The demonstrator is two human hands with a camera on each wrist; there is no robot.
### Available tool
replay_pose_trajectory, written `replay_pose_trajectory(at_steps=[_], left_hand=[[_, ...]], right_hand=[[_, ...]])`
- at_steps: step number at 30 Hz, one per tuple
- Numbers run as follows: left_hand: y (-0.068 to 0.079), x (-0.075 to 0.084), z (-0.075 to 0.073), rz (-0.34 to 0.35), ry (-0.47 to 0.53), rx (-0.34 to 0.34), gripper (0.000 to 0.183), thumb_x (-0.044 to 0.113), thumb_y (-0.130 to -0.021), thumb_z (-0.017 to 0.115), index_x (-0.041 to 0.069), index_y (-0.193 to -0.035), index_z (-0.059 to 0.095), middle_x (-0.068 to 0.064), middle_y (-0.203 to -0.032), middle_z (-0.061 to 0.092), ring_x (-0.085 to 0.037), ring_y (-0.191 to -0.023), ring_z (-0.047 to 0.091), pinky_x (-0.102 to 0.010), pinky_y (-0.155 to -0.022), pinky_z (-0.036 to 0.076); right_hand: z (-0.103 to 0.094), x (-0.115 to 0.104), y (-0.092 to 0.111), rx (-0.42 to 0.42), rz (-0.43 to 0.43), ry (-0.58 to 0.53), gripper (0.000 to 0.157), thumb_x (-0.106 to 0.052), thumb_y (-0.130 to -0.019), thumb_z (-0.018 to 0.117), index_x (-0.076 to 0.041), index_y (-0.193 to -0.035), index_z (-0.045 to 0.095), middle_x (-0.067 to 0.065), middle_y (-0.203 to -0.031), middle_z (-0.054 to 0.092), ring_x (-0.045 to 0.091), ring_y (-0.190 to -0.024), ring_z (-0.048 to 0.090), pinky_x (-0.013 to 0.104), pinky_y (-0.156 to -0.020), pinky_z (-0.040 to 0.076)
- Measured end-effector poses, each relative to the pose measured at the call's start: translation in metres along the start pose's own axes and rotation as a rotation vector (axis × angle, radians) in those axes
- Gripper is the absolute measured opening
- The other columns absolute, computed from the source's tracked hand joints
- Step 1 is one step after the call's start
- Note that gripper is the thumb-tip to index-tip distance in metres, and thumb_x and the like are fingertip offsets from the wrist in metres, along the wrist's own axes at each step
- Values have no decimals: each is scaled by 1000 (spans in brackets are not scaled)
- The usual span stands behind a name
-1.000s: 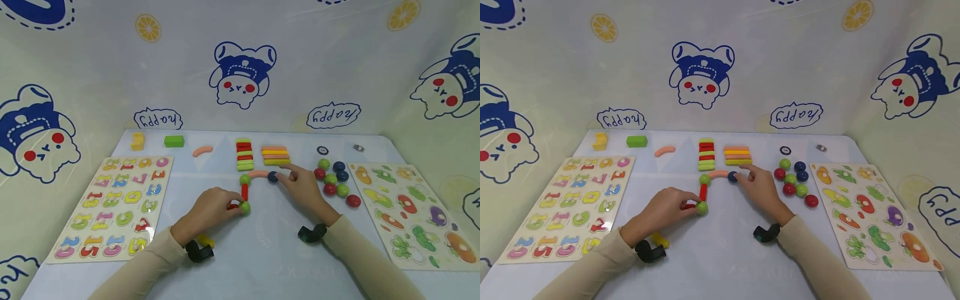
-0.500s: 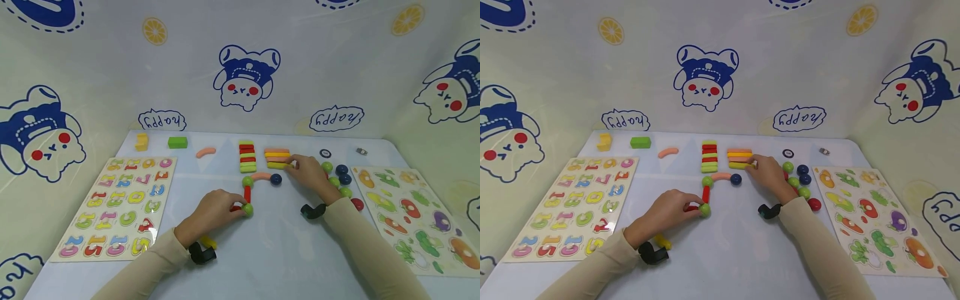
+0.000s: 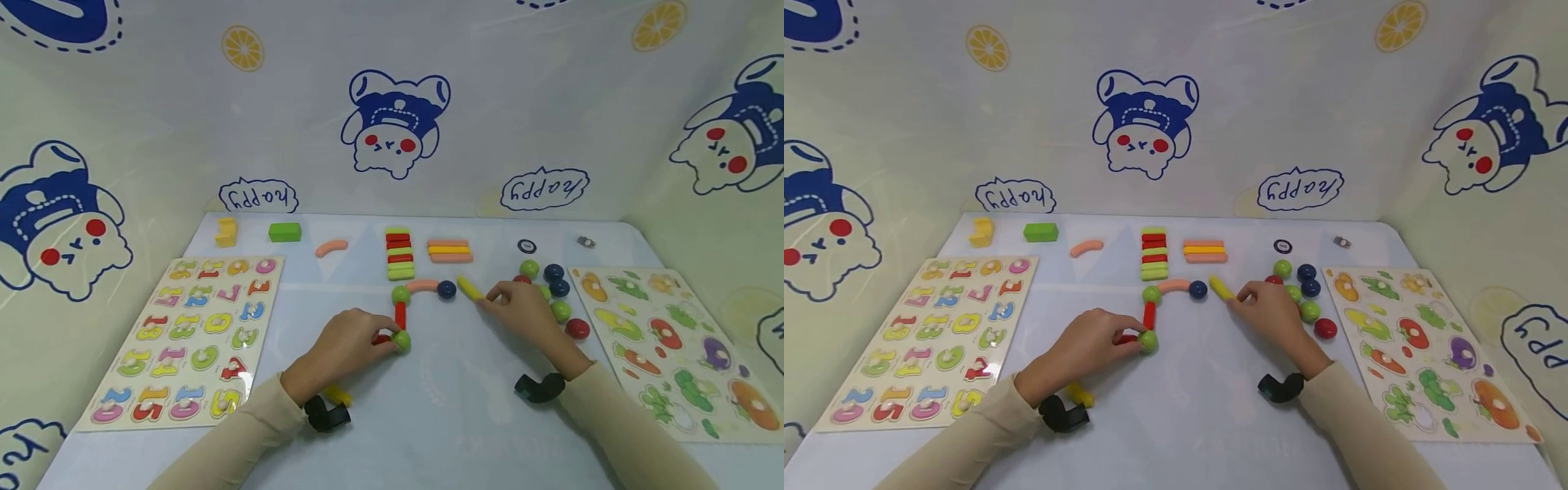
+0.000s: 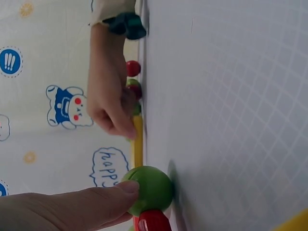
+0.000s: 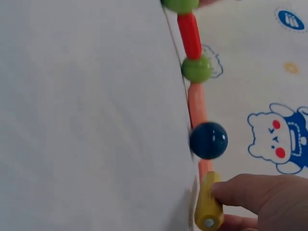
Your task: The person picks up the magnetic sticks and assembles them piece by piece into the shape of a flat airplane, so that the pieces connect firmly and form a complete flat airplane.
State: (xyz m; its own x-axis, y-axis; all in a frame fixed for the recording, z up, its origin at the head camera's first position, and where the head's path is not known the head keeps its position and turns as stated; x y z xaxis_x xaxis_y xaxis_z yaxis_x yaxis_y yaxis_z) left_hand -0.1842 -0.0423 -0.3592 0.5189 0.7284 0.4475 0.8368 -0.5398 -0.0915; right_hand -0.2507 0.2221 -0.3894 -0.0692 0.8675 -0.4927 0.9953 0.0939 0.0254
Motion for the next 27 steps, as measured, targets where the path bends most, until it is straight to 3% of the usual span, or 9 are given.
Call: replay_pose_trajectory(at_steps=[9, 18, 27], left_hand=[[3, -5, -3, -30, -11, 7, 26, 33, -78, 76, 21, -101, 73, 16, -65, 57, -6, -56, 47, -23, -52, 38], [2, -5, -1, -22, 4, -8, 26, 33, -79, 75, 21, -102, 73, 19, -60, 51, -6, -54, 46, -23, -51, 37], [-1, -1, 1, -22, 0, -19, 27, 34, -79, 75, 22, -102, 73, 18, -61, 53, -6, -56, 46, -24, -53, 38]], right_hand=[[9, -9, 39, -5, 9, -117, 20, -40, -80, 72, -20, -84, 70, 2, -53, 45, 18, -52, 46, 26, -45, 32], [15, -22, 42, 86, -30, -205, 17, -37, -81, 72, -20, -81, 69, 1, -52, 44, 18, -53, 45, 27, -47, 32], [25, -26, 45, 50, 4, -227, 26, -47, -79, 71, -21, -81, 69, 0, -53, 43, 17, -51, 43, 27, -47, 30]])
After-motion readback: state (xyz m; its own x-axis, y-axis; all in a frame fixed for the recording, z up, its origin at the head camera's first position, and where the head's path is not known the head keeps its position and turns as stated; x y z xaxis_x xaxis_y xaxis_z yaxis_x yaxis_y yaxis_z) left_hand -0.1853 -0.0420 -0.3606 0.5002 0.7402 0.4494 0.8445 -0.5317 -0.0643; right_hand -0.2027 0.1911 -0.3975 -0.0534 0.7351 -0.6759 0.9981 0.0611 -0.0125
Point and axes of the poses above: each hand's wrist, its own y-axis away from the middle knuckle, its own z-axis out of the palm, x = y × z, the point moved 8 cm from there along -y, towards the middle knuckle
